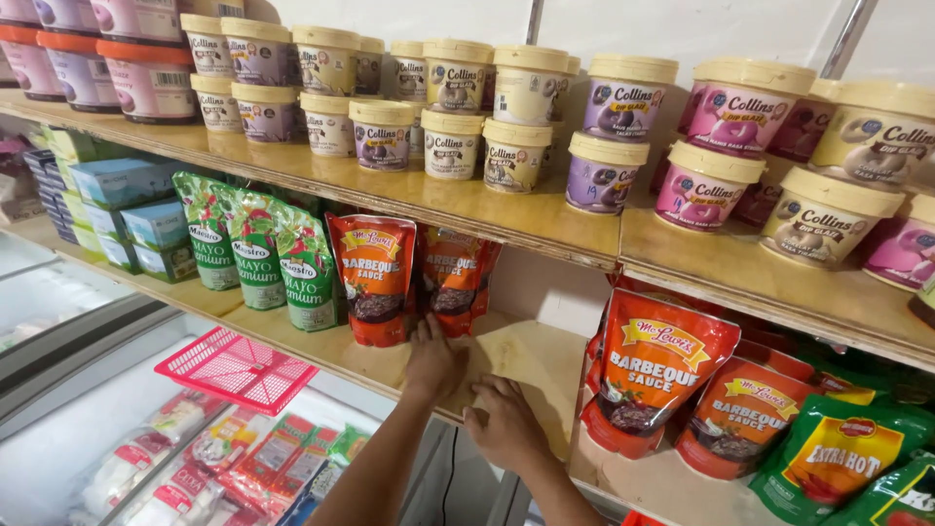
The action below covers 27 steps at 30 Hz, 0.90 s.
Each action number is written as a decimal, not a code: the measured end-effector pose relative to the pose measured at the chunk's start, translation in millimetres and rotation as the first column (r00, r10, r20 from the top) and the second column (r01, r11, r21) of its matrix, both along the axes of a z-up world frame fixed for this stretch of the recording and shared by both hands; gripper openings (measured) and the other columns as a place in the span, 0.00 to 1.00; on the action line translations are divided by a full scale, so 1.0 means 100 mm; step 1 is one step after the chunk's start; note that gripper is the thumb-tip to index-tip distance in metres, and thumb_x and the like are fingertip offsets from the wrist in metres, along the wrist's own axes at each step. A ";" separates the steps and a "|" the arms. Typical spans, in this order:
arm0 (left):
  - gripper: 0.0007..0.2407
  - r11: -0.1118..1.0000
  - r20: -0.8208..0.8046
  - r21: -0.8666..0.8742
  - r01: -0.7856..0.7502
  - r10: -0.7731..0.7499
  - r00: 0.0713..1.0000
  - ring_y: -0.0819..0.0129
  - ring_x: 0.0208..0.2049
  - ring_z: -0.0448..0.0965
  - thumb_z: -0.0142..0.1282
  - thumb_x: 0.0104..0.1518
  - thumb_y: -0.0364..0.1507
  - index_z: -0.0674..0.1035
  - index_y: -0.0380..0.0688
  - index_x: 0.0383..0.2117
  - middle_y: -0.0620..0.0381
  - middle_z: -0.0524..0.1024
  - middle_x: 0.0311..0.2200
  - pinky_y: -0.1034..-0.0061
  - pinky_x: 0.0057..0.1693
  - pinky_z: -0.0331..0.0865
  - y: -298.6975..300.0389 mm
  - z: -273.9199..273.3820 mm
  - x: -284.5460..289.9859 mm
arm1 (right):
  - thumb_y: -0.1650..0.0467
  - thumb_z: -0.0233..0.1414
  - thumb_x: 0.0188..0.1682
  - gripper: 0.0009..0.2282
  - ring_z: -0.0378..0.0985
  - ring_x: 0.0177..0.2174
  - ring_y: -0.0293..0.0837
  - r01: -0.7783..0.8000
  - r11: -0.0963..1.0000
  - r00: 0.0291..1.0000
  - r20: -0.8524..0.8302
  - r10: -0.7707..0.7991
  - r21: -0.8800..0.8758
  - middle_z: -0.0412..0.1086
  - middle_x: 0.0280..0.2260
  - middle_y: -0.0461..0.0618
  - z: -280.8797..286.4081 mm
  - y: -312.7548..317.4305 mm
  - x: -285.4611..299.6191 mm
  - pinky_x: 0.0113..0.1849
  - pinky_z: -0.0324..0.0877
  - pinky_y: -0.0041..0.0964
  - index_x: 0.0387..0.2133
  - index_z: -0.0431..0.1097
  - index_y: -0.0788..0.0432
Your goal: Stocking and arranging packets of barbecue sauce on a grocery store shelf from a red plastic basket.
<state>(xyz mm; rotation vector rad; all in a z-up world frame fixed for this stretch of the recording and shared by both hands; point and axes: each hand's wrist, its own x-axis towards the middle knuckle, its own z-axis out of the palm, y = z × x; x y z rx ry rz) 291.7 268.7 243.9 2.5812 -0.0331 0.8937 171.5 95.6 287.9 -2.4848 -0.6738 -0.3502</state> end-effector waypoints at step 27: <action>0.33 0.969 -0.234 -0.207 0.132 -0.180 0.955 0.33 0.69 0.49 0.62 0.52 0.40 0.64 0.40 0.63 0.31 0.52 0.67 0.49 0.69 0.50 -0.65 -1.57 -2.52 | 0.74 0.55 0.43 0.14 0.67 0.58 0.61 -0.130 0.991 0.838 0.532 0.122 -0.022 0.66 0.56 0.62 -0.53 -0.65 -1.13 0.59 0.62 0.53 0.44 0.74 0.60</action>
